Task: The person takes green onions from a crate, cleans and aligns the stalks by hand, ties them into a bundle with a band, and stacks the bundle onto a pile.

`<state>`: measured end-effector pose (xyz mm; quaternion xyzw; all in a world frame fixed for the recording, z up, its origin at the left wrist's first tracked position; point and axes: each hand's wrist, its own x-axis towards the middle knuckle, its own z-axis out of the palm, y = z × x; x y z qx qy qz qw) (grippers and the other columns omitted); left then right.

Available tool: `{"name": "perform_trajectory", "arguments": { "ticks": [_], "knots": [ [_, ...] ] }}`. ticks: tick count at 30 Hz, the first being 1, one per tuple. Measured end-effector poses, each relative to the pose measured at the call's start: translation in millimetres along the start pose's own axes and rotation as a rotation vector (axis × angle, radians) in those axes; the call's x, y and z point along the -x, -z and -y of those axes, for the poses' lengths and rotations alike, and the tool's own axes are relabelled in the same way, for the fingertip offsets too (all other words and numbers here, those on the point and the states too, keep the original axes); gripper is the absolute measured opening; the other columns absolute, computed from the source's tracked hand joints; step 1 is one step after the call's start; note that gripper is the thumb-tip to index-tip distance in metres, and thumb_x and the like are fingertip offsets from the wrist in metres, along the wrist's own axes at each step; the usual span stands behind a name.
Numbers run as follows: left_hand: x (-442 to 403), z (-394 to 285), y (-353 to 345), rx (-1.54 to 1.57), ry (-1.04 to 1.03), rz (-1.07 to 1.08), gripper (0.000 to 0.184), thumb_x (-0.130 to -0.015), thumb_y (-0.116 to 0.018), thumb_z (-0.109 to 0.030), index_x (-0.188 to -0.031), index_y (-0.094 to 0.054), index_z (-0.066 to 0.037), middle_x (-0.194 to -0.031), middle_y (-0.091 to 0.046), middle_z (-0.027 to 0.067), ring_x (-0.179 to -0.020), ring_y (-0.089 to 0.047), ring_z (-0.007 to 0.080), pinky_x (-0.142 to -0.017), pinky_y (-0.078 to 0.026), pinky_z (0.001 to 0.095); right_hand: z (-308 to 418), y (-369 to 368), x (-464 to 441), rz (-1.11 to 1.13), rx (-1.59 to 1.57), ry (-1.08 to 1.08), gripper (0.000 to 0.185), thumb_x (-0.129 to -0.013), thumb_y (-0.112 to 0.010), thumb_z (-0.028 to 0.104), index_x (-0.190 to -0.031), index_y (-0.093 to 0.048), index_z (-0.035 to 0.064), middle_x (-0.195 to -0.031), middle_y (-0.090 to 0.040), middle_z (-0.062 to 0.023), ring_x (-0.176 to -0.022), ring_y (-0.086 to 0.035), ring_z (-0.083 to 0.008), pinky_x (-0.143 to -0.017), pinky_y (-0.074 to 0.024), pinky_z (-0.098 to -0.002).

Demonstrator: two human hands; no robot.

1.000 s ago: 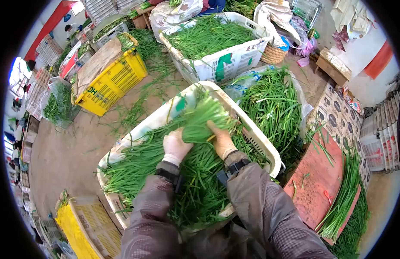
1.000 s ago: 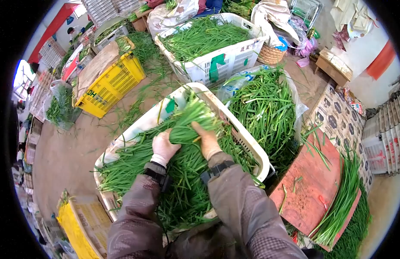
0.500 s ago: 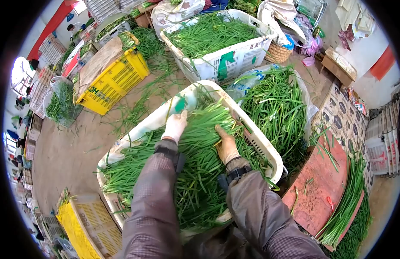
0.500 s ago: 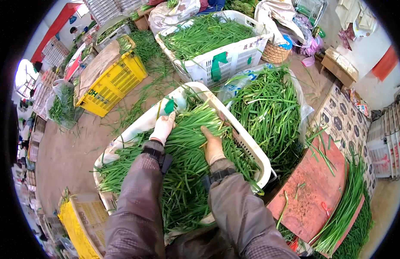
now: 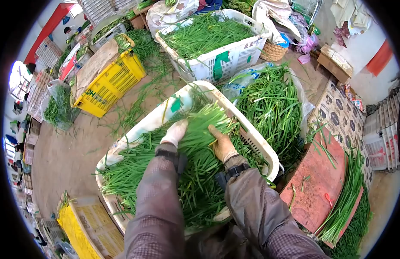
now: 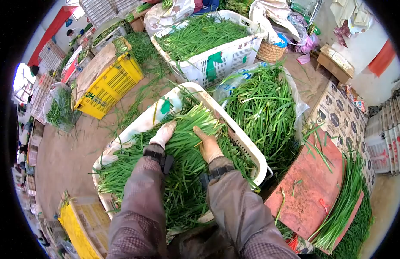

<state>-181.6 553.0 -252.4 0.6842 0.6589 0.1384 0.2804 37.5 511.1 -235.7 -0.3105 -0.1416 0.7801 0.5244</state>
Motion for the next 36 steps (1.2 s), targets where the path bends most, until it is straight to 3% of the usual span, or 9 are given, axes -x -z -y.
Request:
{"name": "perform_trajectory", "arguments": {
  "ticks": [4,8,11,15,18,22,26,31,36],
  "knots": [
    [47.6,-24.8,2.7,-0.009,-0.188,-0.491,0.032,-0.098,-0.045,-0.025,-0.111,-0.065,-0.004,-0.109,-0.068,0.0157,-0.1,-0.063,0.0337,-0.093,-0.048,0.0426,19.8,-21.1,29.8,0.103,-0.088,-0.043,0.06,-0.082,-0.077,0.015,-0.132,-0.048,-0.0032,-0.128,-0.058,-0.0121,-0.117,-0.055,-0.0233,-0.104,-0.0406,-0.0368],
    [74.8,-6.6,-7.6,0.251,-0.258,-0.599,0.026,-0.093,-0.051,-0.01,-0.114,-0.06,0.001,-0.113,-0.065,0.0191,-0.103,-0.06,0.0379,-0.096,-0.047,0.0425,46.2,-34.1,63.4,0.17,0.676,0.218,0.073,-0.072,-0.086,0.019,-0.131,-0.049,-0.0025,-0.126,-0.059,-0.0133,-0.115,-0.056,-0.0229,-0.103,-0.0426,-0.0345],
    [97.5,-6.0,3.7,-0.222,-0.573,-0.779,0.035,-0.091,-0.056,-0.006,-0.125,-0.05,0.001,-0.105,-0.063,0.0185,-0.098,-0.061,0.0361,-0.094,-0.047,0.0395,70.6,-67.4,102.0,0.207,0.877,0.211,0.078,-0.069,-0.088,0.02,-0.133,-0.047,-0.0006,-0.126,-0.06,-0.0119,-0.114,-0.056,-0.0226,-0.103,-0.043,-0.0356],
    [129.9,-53.0,14.8,0.951,-0.061,-0.507,0.028,-0.098,-0.047,-0.007,-0.125,-0.05,0.001,-0.104,-0.065,0.013,-0.092,-0.062,0.0292,-0.099,-0.043,0.0411,54.3,-64.3,109.6,0.292,0.45,0.049,0.104,-0.067,-0.084,-0.002,-0.151,-0.024,0.0087,-0.137,-0.051,-0.0084,-0.122,-0.05,-0.0182,-0.104,-0.0419,-0.0329],
    [129.8,-35.5,26.9,0.22,-0.409,-0.558,0.024,-0.099,-0.047,-0.01,-0.118,-0.058,-0.002,-0.107,-0.066,0.0095,-0.099,-0.062,0.0244,-0.105,-0.036,0.0395,59.0,-85.1,120.2,0.44,0.344,0.167,0.116,-0.066,-0.082,-0.007,-0.156,-0.013,0.0151,-0.143,-0.046,-0.0057,-0.126,-0.046,-0.0163,-0.107,-0.0392,-0.0325],
    [139.7,-70.4,80.1,0.26,-0.399,-0.229,0.033,-0.098,-0.045,-0.013,-0.129,-0.056,-0.005,-0.126,-0.062,0.0075,-0.123,-0.053,0.0178,-0.114,-0.023,0.0384,61.9,-80.8,120.3,0.51,0.484,0.199,0.113,-0.067,-0.082,-0.007,-0.156,-0.015,0.0119,-0.146,-0.041,-0.0044,-0.13,-0.042,-0.0151,-0.11,-0.0341,-0.0321],
    [154.4,-109.3,101.7,1.539,-0.179,0.04,0.071,-0.088,-0.057,-0.009,-0.151,-0.026,-0.004,-0.146,-0.045,0.0168,-0.137,-0.039,0.0256,-0.115,-0.026,0.0371,61.6,-89.6,120.7,0.575,0.511,0.231,0.111,-0.065,-0.084,-0.003,-0.154,-0.018,0.0068,-0.15,-0.037,-0.0055,-0.134,-0.038,-0.016,-0.112,-0.0329,-0.0336],
    [167.2,-123.3,119.6,0.491,-0.467,0.018,0.134,-0.053,-0.093,-0.033,-0.151,-0.01,0.005,-0.154,-0.024,0.0218,-0.143,-0.026,0.029,-0.119,-0.018,0.0387,57.2,-96.7,119.1,0.546,0.802,0.388,0.108,-0.061,-0.089,0.019,-0.151,-0.028,0.0096,-0.151,-0.036,-0.0101,-0.137,-0.038,-0.0238,-0.113,-0.0319,-0.0407],
    [195.9,-117.4,111.3,0.422,-0.415,-0.109,0.121,-0.059,-0.092,-0.022,-0.149,-0.015,0.003,-0.149,-0.035,0.0162,-0.141,-0.032,0.0264,-0.117,-0.027,0.0386,57.7,-127.8,135.2,0.653,1.272,0.808,0.12,-0.06,-0.086,0.048,-0.152,-0.019,0.011,-0.151,-0.028,-0.0212,-0.141,-0.028,-0.0407,-0.115,-0.0272,-0.0507]
  ]
}}
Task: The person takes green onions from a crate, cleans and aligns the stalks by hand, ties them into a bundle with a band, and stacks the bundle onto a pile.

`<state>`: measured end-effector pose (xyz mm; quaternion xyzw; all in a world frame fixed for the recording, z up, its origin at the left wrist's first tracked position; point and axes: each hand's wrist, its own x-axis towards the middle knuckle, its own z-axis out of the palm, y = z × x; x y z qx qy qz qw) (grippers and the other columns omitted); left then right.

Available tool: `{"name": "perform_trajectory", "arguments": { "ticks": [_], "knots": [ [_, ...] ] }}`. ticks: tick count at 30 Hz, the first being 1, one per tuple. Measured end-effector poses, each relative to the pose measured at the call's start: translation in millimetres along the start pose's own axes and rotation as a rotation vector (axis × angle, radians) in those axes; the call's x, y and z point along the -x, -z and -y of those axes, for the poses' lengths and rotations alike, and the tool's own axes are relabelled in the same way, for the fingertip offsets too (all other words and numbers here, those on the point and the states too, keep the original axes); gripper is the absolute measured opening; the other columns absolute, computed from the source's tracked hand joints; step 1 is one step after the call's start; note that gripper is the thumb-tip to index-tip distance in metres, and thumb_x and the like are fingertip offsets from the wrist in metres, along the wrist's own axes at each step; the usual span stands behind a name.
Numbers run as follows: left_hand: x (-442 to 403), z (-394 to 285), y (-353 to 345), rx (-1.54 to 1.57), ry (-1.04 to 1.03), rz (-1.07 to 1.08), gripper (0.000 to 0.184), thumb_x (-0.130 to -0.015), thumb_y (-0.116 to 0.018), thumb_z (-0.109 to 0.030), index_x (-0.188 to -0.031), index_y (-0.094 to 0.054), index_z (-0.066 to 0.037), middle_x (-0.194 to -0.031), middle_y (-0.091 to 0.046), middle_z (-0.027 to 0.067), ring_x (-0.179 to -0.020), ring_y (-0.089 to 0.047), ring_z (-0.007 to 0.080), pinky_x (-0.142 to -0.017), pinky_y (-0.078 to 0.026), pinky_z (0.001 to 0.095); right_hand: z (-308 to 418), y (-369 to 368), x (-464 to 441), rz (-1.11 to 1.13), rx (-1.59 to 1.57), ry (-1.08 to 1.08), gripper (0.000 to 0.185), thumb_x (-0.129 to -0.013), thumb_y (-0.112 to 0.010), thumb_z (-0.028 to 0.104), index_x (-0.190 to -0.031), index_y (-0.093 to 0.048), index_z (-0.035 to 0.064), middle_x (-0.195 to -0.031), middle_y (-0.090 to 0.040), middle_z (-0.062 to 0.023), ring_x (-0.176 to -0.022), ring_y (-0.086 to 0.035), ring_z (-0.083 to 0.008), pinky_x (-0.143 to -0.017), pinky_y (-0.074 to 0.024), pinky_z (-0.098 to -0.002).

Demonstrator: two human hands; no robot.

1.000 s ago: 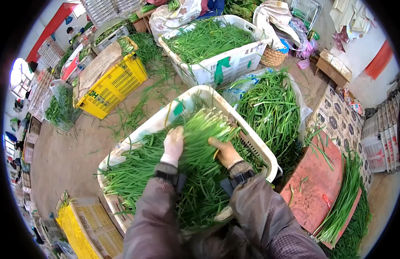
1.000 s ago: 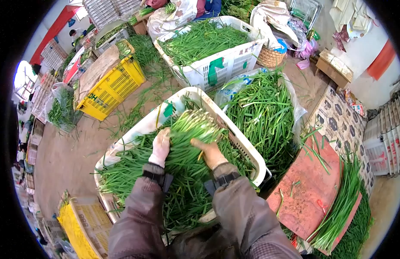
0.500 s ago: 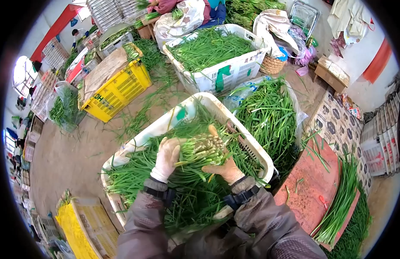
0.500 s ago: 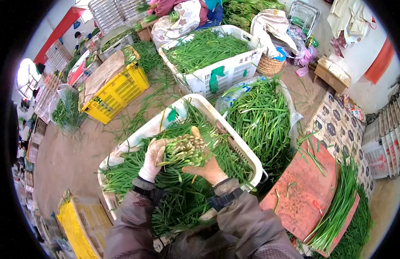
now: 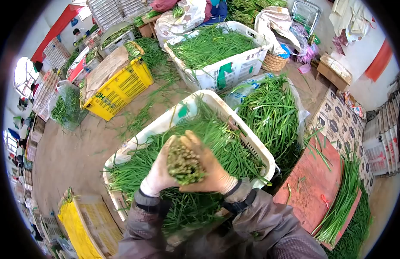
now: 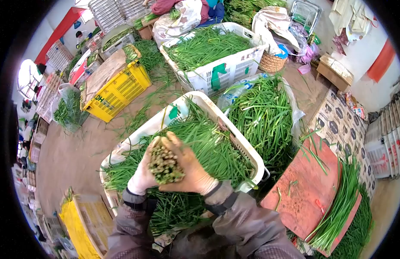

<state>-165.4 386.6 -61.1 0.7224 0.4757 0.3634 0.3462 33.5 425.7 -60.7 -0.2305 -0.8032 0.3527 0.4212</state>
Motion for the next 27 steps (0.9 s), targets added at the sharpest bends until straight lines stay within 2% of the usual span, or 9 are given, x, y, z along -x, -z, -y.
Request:
{"name": "perform_trajectory", "arguments": {
  "ticks": [2,3,6,11,17,23,25,26,27],
  "knots": [
    [17.3,7.3,3.8,-0.116,0.021,-0.01,0.115,-0.063,-0.089,-0.023,-0.15,-0.017,0.002,-0.15,-0.034,0.0147,-0.141,-0.033,0.0254,-0.118,-0.023,0.0359,12.6,-12.2,-0.8,-0.025,-0.21,0.058,0.127,-0.061,-0.086,0.048,-0.153,-0.009,0.007,-0.155,-0.016,-0.0258,-0.145,-0.018,-0.0433,-0.116,-0.0226,-0.0508],
    [15.3,-13.8,1.2,0.167,0.123,0.012,0.103,-0.068,-0.086,-0.016,-0.148,-0.024,0.0,-0.144,-0.042,0.0132,-0.132,-0.044,0.0284,-0.113,-0.035,0.0394,20.4,-15.3,-2.6,-0.056,-0.254,0.086,0.121,-0.062,-0.086,0.039,-0.152,-0.014,0.0035,-0.154,-0.02,-0.0262,-0.143,-0.02,-0.045,-0.116,-0.0245,-0.051],
    [61.6,18.2,-5.8,0.624,0.267,-0.117,0.087,-0.077,-0.078,-0.01,-0.147,-0.027,-0.004,-0.143,-0.043,0.0106,-0.131,-0.045,0.029,-0.114,-0.032,0.0404,37.2,-22.7,-10.9,0.045,-0.153,0.191,0.105,-0.062,-0.082,0.025,-0.151,-0.027,0.0124,-0.147,-0.032,-0.0251,-0.136,-0.033,-0.0445,-0.112,-0.0296,-0.0518],
    [98.7,17.0,-16.0,0.385,0.146,-0.149,0.079,-0.073,-0.08,-0.011,-0.139,-0.037,-0.004,-0.14,-0.043,0.0133,-0.131,-0.043,0.0304,-0.111,-0.035,0.0406,54.4,-34.6,-8.7,0.199,0.097,0.252,0.092,-0.063,-0.076,0.018,-0.146,-0.038,0.0268,-0.128,-0.049,-0.0189,-0.119,-0.049,-0.0374,-0.108,-0.034,-0.0514],
    [110.1,33.5,-34.3,0.121,0.003,-0.208,0.073,-0.067,-0.084,-0.013,-0.13,-0.049,-0.005,-0.138,-0.043,0.0156,-0.13,-0.042,0.0319,-0.107,-0.037,0.0409,53.4,-49.9,0.6,0.29,-0.038,0.254,0.043,-0.058,-0.077,0.014,-0.1,-0.069,0.0107,-0.108,-0.059,-0.0132,-0.112,-0.054,-0.0361,-0.106,-0.0376,-0.0516],
    [96.3,23.6,-24.3,-0.012,-0.069,-0.243,0.084,-0.074,-0.083,-0.02,-0.142,-0.035,-0.005,-0.143,-0.038,0.0144,-0.136,-0.036,0.0274,-0.113,-0.033,0.0396,70.9,-59.1,-7.3,0.254,0.109,0.204,0.044,-0.056,-0.082,0.018,-0.097,-0.067,0.0082,-0.112,-0.06,-0.0136,-0.11,-0.056,-0.0376,-0.097,-0.0456,-0.0463],
    [85.3,12.8,-23.8,1.607,0.379,-0.281,0.081,-0.078,-0.079,-0.018,-0.143,-0.033,-0.01,-0.145,-0.036,0.0118,-0.135,-0.036,0.0238,-0.112,-0.034,0.0397,84.2,-54.8,-12.9,0.299,0.134,0.111,0.058,-0.057,-0.086,0.024,-0.109,-0.065,0.0095,-0.116,-0.059,-0.0127,-0.112,-0.055,-0.0359,-0.097,-0.0462,-0.045],
    [80.7,10.7,-25.0,1.596,0.417,-0.3,0.073,-0.08,-0.075,-0.025,-0.141,-0.038,-0.011,-0.143,-0.04,0.0081,-0.133,-0.039,0.022,-0.112,-0.032,0.0401,84.3,-57.6,-12.3,0.29,0.158,0.096,0.058,-0.058,-0.087,0.024,-0.109,-0.065,0.01,-0.116,-0.059,-0.0122,-0.112,-0.055,-0.0354,-0.097,-0.0464,-0.0448],
    [86.8,17.7,-25.2,0.775,0.134,-0.154,0.063,-0.089,-0.065,-0.028,-0.143,-0.036,-0.012,-0.141,-0.042,0.0069,-0.129,-0.043,0.0192,-0.11,-0.036,0.0383,81.5,-60.2,-9.6,0.28,0.179,0.083,0.057,-0.059,-0.087,0.024,-0.11,-0.065,0.0104,-0.116,-0.059,-0.0117,-0.112,-0.056,-0.035,-0.097,-0.0465,-0.0446]
  ]
}}
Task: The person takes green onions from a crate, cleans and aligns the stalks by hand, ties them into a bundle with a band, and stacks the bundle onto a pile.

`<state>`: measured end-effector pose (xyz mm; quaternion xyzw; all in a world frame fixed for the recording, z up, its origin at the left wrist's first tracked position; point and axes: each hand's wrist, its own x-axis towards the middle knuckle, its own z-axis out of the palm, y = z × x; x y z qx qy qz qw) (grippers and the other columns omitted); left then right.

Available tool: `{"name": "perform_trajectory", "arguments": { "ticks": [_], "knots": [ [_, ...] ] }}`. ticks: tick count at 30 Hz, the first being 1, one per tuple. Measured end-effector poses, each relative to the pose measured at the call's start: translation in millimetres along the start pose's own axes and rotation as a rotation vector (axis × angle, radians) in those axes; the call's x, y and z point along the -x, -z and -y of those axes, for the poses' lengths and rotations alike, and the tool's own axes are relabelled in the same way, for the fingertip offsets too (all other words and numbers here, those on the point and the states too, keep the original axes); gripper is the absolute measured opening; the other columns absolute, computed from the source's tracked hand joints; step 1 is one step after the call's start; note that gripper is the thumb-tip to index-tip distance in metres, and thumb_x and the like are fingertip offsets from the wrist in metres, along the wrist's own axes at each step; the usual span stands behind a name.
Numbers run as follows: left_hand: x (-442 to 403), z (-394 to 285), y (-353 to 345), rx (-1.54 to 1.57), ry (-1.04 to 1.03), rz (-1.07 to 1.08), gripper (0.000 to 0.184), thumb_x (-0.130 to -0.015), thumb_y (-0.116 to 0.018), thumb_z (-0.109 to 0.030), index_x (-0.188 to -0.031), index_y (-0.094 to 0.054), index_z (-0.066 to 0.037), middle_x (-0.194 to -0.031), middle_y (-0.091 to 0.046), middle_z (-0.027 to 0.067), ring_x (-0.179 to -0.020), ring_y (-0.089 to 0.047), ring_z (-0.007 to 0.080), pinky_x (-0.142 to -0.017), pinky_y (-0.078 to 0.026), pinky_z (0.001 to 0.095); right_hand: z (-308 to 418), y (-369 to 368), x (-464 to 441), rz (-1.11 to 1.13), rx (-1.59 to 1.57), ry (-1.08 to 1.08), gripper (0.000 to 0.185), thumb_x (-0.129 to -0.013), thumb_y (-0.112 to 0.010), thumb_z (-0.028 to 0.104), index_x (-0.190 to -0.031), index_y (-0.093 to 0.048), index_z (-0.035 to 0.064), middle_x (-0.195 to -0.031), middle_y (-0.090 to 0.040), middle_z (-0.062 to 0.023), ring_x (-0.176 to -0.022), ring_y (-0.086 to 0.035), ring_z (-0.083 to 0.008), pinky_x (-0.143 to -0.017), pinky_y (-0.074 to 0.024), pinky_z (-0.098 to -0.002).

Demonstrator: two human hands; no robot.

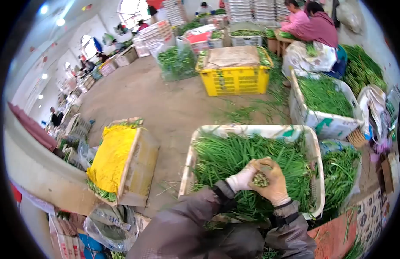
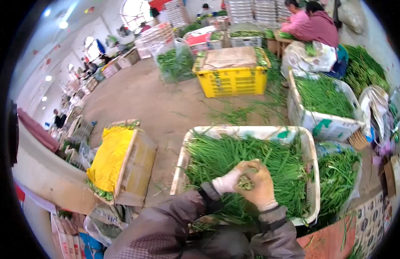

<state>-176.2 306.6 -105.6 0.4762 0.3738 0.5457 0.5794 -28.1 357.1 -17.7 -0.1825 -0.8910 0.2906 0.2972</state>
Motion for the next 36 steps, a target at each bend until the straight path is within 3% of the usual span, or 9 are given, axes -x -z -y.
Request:
{"name": "perform_trajectory", "arguments": {
  "ticks": [1,5,10,15,16,19,25,29,36],
  "knots": [
    [4.8,5.3,5.6,-0.791,-0.328,-0.057,0.053,-0.099,-0.054,-0.03,-0.145,-0.034,-0.013,-0.138,-0.044,0.0058,-0.125,-0.047,0.0164,-0.108,-0.04,0.0365,-3.9,-2.4,0.2,0.004,-0.01,0.036,0.051,-0.06,-0.086,0.021,-0.106,-0.066,0.01,-0.116,-0.059,-0.0112,-0.111,-0.056,-0.0342,-0.096,-0.047,-0.044],
    [-10.2,62.2,18.0,-0.481,-0.181,-0.021,0.062,-0.09,-0.063,-0.024,-0.144,-0.036,-0.012,-0.142,-0.042,0.0027,-0.131,-0.04,0.0159,-0.113,-0.031,0.0363,-10.9,-18.7,8.0,-0.126,-0.095,-0.016,0.028,-0.059,-0.078,0.011,-0.085,-0.069,0.008,-0.102,-0.062,-0.0088,-0.101,-0.059,-0.0321,-0.092,-0.0483,-0.0418],
    [17.2,-12.7,-6.4,-1.172,0.017,-0.155,0.111,-0.062,-0.081,-0.042,-0.151,-0.022,-0.009,-0.154,-0.028,0.0133,-0.142,-0.027,0.0316,-0.116,-0.02,0.0423,-8.8,-20.5,4.7,-0.113,-0.167,0.074,0.023,-0.062,-0.074,0.005,-0.084,-0.067,0.008,-0.1,-0.062,-0.0086,-0.101,-0.059,-0.0307,-0.094,-0.0476,-0.0418],
    [56.0,-40.0,-1.1,-0.492,-0.292,-0.285,0.11,-0.068,-0.079,-0.027,-0.153,-0.014,-0.005,-0.154,-0.019,0.0171,-0.144,-0.019,0.0308,-0.118,-0.016,0.0429,-22.9,-15.3,20.5,-0.156,-0.358,-0.133,0.026,-0.067,-0.074,0.002,-0.092,-0.067,0.0064,-0.109,-0.056,-0.0083,-0.111,-0.055,-0.029,-0.096,-0.0442,-0.0413],
    [69.8,-49.0,-7.0,-0.526,-0.324,-0.47,0.074,-0.081,-0.073,-0.03,-0.141,-0.041,-0.002,-0.138,-0.044,0.0179,-0.127,-0.047,0.0258,-0.107,-0.038,0.04,-27.9,-12.7,23.7,-0.165,-0.384,-0.129,0.025,-0.07,-0.074,0.002,-0.093,-0.066,0.006,-0.111,-0.055,-0.0073,-0.111,-0.054,-0.0282,-0.096,-0.0437,-0.0411],
    [93.1,-37.8,-3.7,0.213,0.405,-0.28,0.056,-0.091,-0.058,-0.058,-0.092,-0.066,-0.002,-0.079,-0.069,0.0056,-0.066,-0.066,0.0158,-0.06,-0.055,0.0305,-24.6,-10.3,33.9,-0.197,-0.557,-0.29,0.026,-0.075,-0.072,0.0,-0.098,-0.063,0.005,-0.112,-0.055,-0.0055,-0.11,-0.054,-0.0241,-0.096,-0.0434,-0.0395],
    [112.5,-5.0,-47.9,1.146,0.658,-0.063,0.12,-0.07,-0.04,-0.091,-0.151,-0.025,-0.004,-0.146,-0.042,0.0216,-0.126,-0.05,0.032,-0.103,-0.044,0.0432,63.1,-9.8,36.2,0.011,-0.486,0.005,0.034,-0.071,-0.072,0.004,-0.101,-0.058,0.0055,-0.1,-0.055,-0.0078,-0.101,-0.056,-0.0277,-0.096,-0.0445,-0.0425],
    [123.4,-13.1,-66.8,1.389,0.252,-0.033,0.046,-0.088,-0.054,-0.063,-0.11,-0.058,-0.022,-0.075,-0.055,-0.0067,-0.058,-0.051,0.0083,-0.052,-0.045,0.0317,110.7,1.3,50.7,0.184,-0.071,0.327,0.029,-0.06,-0.079,0.014,-0.087,-0.068,0.0143,-0.098,-0.056,-0.0081,-0.107,-0.053,-0.0384,-0.099,-0.0409,-0.0564],
    [154.1,-52.6,-119.6,1.208,-0.081,-0.071,0.035,-0.097,-0.053,-0.032,-0.126,-0.053,-0.013,-0.104,-0.055,0.0036,-0.099,-0.056,0.0166,-0.085,-0.051,0.0362,182.1,43.4,57.6,0.332,0.121,0.605,0.057,-0.053,-0.073,0.019,-0.109,-0.066,0.0141,-0.111,-0.057,-0.0061,-0.115,-0.05,-0.0342,-0.106,-0.0362,-0.0592]
  ]
}}
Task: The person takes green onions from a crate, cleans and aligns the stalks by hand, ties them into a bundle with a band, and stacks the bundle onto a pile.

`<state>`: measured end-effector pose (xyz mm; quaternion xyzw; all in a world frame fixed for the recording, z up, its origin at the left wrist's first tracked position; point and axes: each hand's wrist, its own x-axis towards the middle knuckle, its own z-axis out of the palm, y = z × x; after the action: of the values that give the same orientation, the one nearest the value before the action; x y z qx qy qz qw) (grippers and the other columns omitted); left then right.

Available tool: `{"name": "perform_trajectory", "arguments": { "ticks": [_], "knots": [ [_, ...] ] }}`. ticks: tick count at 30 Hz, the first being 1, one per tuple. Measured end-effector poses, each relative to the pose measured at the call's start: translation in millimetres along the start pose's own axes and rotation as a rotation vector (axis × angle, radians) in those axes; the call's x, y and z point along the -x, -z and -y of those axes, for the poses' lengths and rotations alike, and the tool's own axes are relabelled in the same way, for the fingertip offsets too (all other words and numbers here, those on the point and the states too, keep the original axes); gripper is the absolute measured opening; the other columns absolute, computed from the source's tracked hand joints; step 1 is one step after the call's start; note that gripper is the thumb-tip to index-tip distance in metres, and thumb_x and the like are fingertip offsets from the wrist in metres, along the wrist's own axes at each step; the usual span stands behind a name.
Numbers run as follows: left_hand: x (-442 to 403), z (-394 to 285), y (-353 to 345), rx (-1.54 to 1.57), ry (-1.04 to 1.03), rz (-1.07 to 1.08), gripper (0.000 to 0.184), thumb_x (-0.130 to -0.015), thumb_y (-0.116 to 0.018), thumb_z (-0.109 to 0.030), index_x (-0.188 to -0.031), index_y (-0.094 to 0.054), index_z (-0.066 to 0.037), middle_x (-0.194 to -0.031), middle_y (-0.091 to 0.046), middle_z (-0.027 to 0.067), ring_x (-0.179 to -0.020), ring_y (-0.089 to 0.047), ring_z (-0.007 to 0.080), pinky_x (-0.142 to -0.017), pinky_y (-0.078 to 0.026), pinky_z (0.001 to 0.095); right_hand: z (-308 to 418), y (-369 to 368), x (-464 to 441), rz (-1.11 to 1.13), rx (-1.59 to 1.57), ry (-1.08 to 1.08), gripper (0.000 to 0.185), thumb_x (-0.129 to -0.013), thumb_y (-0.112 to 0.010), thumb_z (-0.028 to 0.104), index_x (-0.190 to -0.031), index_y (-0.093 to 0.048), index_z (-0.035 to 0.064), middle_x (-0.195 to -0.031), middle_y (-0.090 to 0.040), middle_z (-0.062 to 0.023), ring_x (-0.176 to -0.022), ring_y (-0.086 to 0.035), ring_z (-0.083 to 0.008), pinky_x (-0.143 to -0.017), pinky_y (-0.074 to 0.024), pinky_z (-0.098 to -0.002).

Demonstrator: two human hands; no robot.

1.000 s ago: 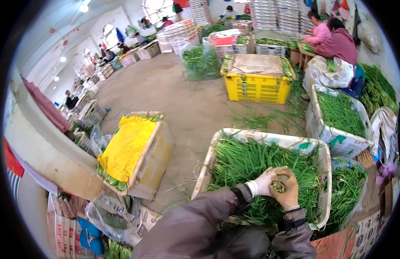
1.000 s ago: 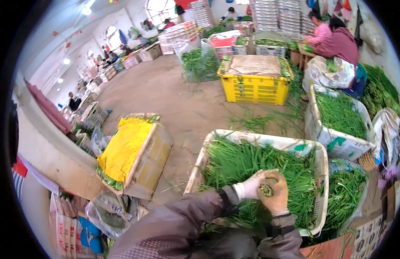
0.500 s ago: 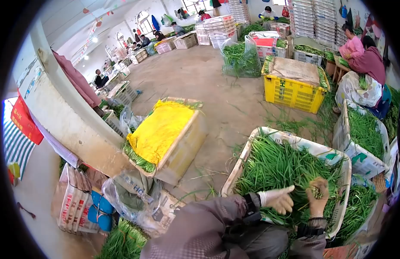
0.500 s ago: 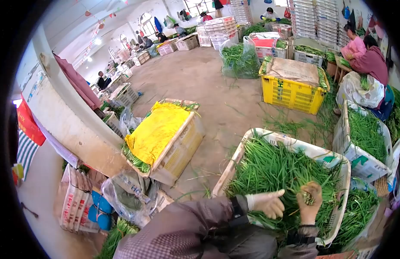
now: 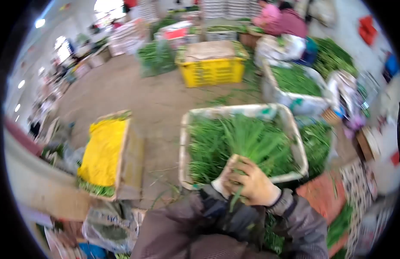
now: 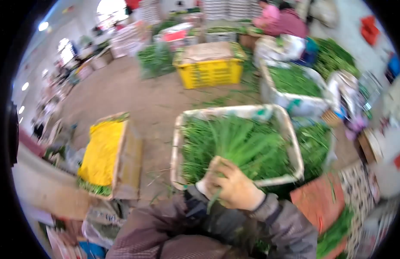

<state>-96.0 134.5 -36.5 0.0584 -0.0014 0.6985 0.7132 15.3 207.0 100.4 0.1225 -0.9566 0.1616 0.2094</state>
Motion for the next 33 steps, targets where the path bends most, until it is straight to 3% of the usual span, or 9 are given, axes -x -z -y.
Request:
{"name": "perform_trajectory", "arguments": {
  "ticks": [3,7,11,16,20,23,27,30,33],
  "knots": [
    [9.4,20.6,-11.2,0.149,0.082,0.07,0.038,-0.1,-0.046,-0.042,-0.129,-0.051,-0.018,-0.113,-0.057,0.0024,-0.107,-0.057,0.0171,-0.088,-0.052,0.0375,16.2,-3.5,21.3,-0.133,-0.049,-0.096,0.042,-0.062,-0.077,0.016,-0.103,-0.069,0.016,-0.109,-0.057,-0.0048,-0.116,-0.049,-0.0333,-0.108,-0.0342,-0.0577],
    [22.2,45.1,-48.3,0.007,0.161,-0.275,0.041,-0.101,-0.045,-0.047,-0.13,-0.05,-0.019,-0.117,-0.058,0.002,-0.109,-0.059,0.0189,-0.085,-0.055,0.0409,42.2,0.2,53.6,-0.296,-0.277,-0.379,0.024,-0.067,-0.079,0.014,-0.09,-0.074,0.0179,-0.103,-0.058,-0.001,-0.11,-0.055,-0.0278,-0.11,-0.033,-0.0529],
    [26.6,56.7,-52.8,0.17,0.346,-0.06,0.043,-0.101,-0.044,-0.048,-0.131,-0.049,-0.018,-0.118,-0.058,0.0035,-0.11,-0.06,0.0218,-0.083,-0.057,0.0462,66.0,21.3,65.3,-0.231,-0.157,-0.256,0.033,-0.063,-0.077,0.014,-0.095,-0.071,0.016,-0.108,-0.056,-0.0032,-0.114,-0.052,-0.0312,-0.108,-0.034,-0.0568],
    [52.8,84.2,-33.7,0.033,0.465,-0.166,0.045,-0.099,-0.044,-0.053,-0.132,-0.049,-0.022,-0.118,-0.059,0.0039,-0.107,-0.062,0.0231,-0.081,-0.057,0.049,98.0,3.6,88.4,-0.224,-0.112,-0.256,0.032,-0.064,-0.077,0.012,-0.095,-0.071,0.0159,-0.105,-0.053,-0.0036,-0.108,-0.054,-0.0309,-0.105,-0.0366,-0.056],
    [65.6,96.4,-14.9,0.038,0.548,-0.168,0.045,-0.096,-0.047,-0.058,-0.117,-0.059,-0.02,-0.104,-0.063,0.0013,-0.088,-0.066,0.0184,-0.061,-0.06,0.0399,123.8,6.6,101.3,-0.145,-0.049,-0.256,0.038,-0.063,-0.075,0.015,-0.101,-0.07,0.0185,-0.108,-0.054,-0.0044,-0.109,-0.053,-0.0313,-0.106,-0.0358,-0.0574],
    [73.6,95.4,-67.5,-0.017,0.561,-0.318,0.042,-0.091,-0.058,-0.057,-0.108,-0.059,-0.019,-0.094,-0.063,0.001,-0.072,-0.065,0.0142,-0.049,-0.057,0.0337,135.5,3.0,108.7,-0.133,0.063,-0.197,0.043,-0.061,-0.075,0.018,-0.103,-0.07,0.0184,-0.11,-0.055,-0.0049,-0.109,-0.052,-0.0322,-0.105,-0.0367,-0.0585],
    [73.6,109.3,-16.8,0.302,0.693,-0.14,0.045,-0.089,-0.064,-0.052,-0.115,-0.057,-0.016,-0.108,-0.062,0.0025,-0.093,-0.064,0.0172,-0.075,-0.059,0.0411,154.6,0.5,114.2,-0.121,0.05,-0.257,0.036,-0.067,-0.075,0.025,-0.102,-0.071,0.018,-0.111,-0.058,-0.0055,-0.112,-0.05,-0.0325,-0.105,-0.0367,-0.058],
    [79.3,137.3,14.3,0.15,0.434,-0.018,0.049,-0.089,-0.064,-0.051,-0.121,-0.056,-0.015,-0.119,-0.059,0.0049,-0.105,-0.061,0.0203,-0.087,-0.056,0.0448,169.1,12.5,113.2,-0.141,-0.149,-0.308,0.039,-0.072,-0.074,0.035,-0.108,-0.073,0.0208,-0.112,-0.058,-0.0039,-0.114,-0.049,-0.0319,-0.11,-0.0296,-0.0564],
    [81.6,163.1,44.3,-0.077,0.054,0.164,0.052,-0.089,-0.064,-0.05,-0.125,-0.054,-0.015,-0.127,-0.056,0.0067,-0.113,-0.058,0.0227,-0.094,-0.053,0.0468,178.6,29.9,112.4,-0.281,-0.323,-0.306,0.05,-0.073,-0.073,0.038,-0.117,-0.069,0.0144,-0.125,-0.056,-0.0121,-0.121,-0.047,-0.0347,-0.11,-0.0287,-0.0531]
  ]
}}
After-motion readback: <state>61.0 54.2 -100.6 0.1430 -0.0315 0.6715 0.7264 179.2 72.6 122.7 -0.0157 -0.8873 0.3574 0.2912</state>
